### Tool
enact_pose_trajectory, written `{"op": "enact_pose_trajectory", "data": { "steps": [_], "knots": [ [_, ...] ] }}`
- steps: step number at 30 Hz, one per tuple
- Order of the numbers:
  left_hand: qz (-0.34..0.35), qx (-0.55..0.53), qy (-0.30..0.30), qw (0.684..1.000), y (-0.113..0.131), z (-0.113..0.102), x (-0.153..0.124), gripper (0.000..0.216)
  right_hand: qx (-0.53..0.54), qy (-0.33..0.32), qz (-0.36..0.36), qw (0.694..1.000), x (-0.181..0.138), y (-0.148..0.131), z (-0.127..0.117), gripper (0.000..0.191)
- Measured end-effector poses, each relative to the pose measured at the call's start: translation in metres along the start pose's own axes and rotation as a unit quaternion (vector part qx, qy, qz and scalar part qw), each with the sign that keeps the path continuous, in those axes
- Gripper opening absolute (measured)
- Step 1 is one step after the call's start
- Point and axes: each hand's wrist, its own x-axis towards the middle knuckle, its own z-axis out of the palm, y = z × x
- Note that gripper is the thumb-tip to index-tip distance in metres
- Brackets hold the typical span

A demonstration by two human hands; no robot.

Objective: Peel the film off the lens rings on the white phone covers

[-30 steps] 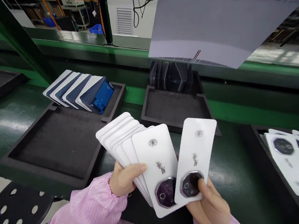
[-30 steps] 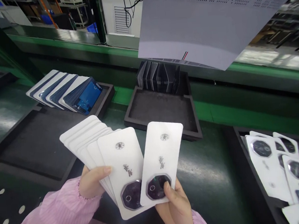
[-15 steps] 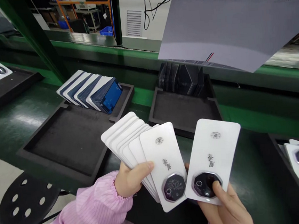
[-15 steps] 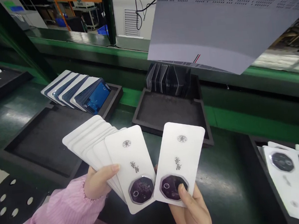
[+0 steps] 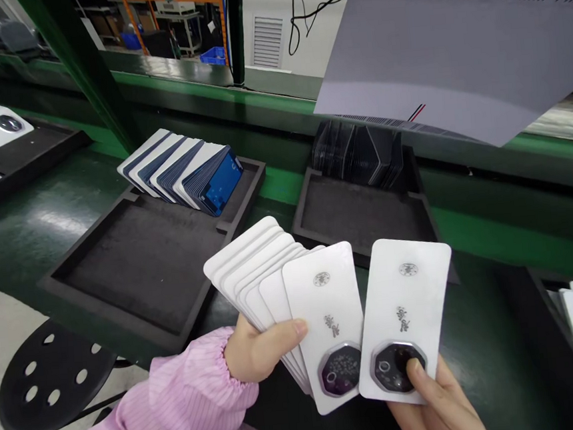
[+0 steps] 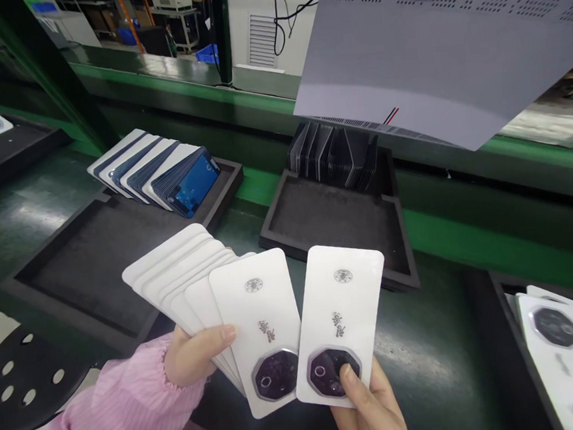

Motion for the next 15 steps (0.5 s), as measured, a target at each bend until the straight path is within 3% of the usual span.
{"op": "enact_pose_trajectory", "data": {
  "steps": [4, 9, 12, 15],
  "knots": [
    [-0.015, -0.034, 0.023, 0.999, 0.0033, 0.0043, 0.0015, 0.024, -0.003, -0.008, 0.004, 1.0, -0.0004, 0.0001, -0.0028, 0.043],
    [-0.083, -0.109, 0.037, 0.99, 0.0092, 0.0076, 0.0047, 0.024, -0.001, 0.005, 0.003, 1.0, -0.0052, 0.0017, -0.0038, 0.045],
    [-0.105, -0.113, 0.044, 0.987, 0.0088, 0.0073, 0.0068, 0.026, 0.012, 0.035, 0.0, 0.999, -0.0092, 0.0025, -0.0023, 0.043],
    [-0.134, -0.099, 0.057, 0.984, 0.0054, 0.0072, 0.0084, 0.028, 0.007, 0.008, -0.017, 1.0, -0.0094, 0.0016, 0.0021, 0.037]
  ]
}}
